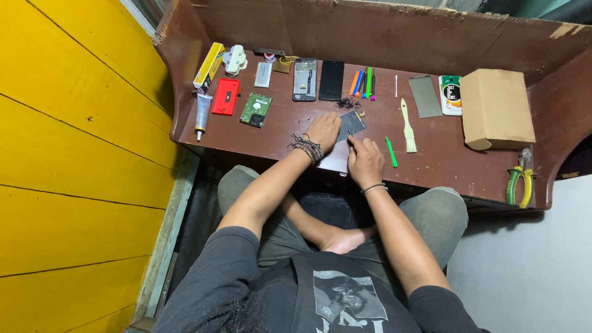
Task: Cleaning adhesive residue and dirt from a mobile phone screen component using a scraper and cloth.
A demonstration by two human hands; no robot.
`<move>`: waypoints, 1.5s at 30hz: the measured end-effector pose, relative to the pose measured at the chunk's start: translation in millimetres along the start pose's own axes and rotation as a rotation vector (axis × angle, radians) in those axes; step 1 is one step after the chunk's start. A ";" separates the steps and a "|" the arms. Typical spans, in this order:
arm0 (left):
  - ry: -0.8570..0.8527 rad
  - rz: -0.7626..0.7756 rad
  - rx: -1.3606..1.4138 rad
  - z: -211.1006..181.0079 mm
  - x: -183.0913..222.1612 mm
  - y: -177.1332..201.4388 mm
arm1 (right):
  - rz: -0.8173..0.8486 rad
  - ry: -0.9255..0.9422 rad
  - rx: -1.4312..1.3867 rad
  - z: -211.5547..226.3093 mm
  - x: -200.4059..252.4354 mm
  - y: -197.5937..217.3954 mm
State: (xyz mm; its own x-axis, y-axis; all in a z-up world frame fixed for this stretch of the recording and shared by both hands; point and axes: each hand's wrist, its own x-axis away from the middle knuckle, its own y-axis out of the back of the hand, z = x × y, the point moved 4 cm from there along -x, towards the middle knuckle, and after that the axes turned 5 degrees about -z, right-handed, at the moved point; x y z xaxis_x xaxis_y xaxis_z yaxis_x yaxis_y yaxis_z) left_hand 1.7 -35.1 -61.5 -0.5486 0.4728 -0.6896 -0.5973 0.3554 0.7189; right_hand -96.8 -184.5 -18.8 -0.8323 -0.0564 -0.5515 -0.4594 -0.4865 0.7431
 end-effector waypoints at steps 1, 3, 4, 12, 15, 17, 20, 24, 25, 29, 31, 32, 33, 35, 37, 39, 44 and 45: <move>0.007 -0.009 0.030 2.1 1.2 -2.9 | 0.002 0.000 0.003 -0.8 0.3 -0.9; 0.047 0.099 0.075 4.2 -0.9 6.2 | 0.006 0.001 0.002 1.0 -0.3 1.5; 0.088 0.206 0.118 6.3 -1.3 8.8 | 0.009 0.005 0.001 2.2 -1.0 2.4; 0.254 0.366 0.129 -6.8 -9.2 9.7 | 0.001 0.005 0.012 2.6 -0.6 2.0; 0.284 0.318 0.073 -10.1 -9.4 -1.4 | 0.002 0.007 0.013 0.4 -0.2 0.6; 0.299 0.277 0.032 -11.1 -11.6 -1.7 | 0.002 0.008 0.005 0.4 -0.8 -0.2; 0.260 0.185 -0.056 -14.5 -11.7 -8.0 | -0.002 0.013 0.003 0.0 0.2 -1.2; 0.073 0.067 -0.161 -24.9 -8.4 -22.4 | 0.008 -0.005 0.014 -1.8 0.8 -3.2; 0.034 0.037 -0.164 -27.6 -8.1 -24.2 | 0.015 -0.010 0.012 -1.8 0.5 -3.0; -0.012 0.052 -0.195 -27.6 -5.7 -37.0 | -0.002 -0.005 0.022 -0.9 0.9 -2.3; -0.037 0.073 -0.182 -22.2 -1.5 -54.4 | -0.003 -0.004 0.007 0.7 -0.4 -0.3; -0.037 0.071 -0.183 -19.8 -1.0 -54.5 | -0.004 -0.004 0.008 -0.1 -0.3 -0.5; -0.022 0.102 -0.172 -16.6 -0.3 -55.6 | -0.004 -0.009 0.004 -0.8 -0.2 -0.7; -0.004 0.132 -0.164 -8.8 3.0 -55.9 | -0.003 -0.011 -0.001 -0.6 0.7 -1.9; 0.009 0.205 -0.094 -1.1 5.5 -59.4 | -0.017 0.000 -0.003 -1.1 0.9 -1.9; 0.030 0.220 -0.040 2.4 4.7 -56.8 | -0.014 -0.001 0.002 0.0 -0.4 -0.8; 0.112 0.298 0.070 6.0 -1.6 -32.4 | 0.005 -0.003 0.002 -1.8 0.6 -3.1; 0.199 0.325 0.145 9.4 -3.9 -28.1 | 0.004 0.002 0.007 -1.4 0.7 -2.9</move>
State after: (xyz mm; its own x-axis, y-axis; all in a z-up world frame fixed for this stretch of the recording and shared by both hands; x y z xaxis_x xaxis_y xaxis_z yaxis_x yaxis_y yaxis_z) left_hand 26.1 -39.3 -78.1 -0.8061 0.4194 -0.4174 -0.2932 0.3297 0.8974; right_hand -95.6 -184.3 -21.8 -0.8336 -0.0601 -0.5491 -0.4580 -0.4804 0.7480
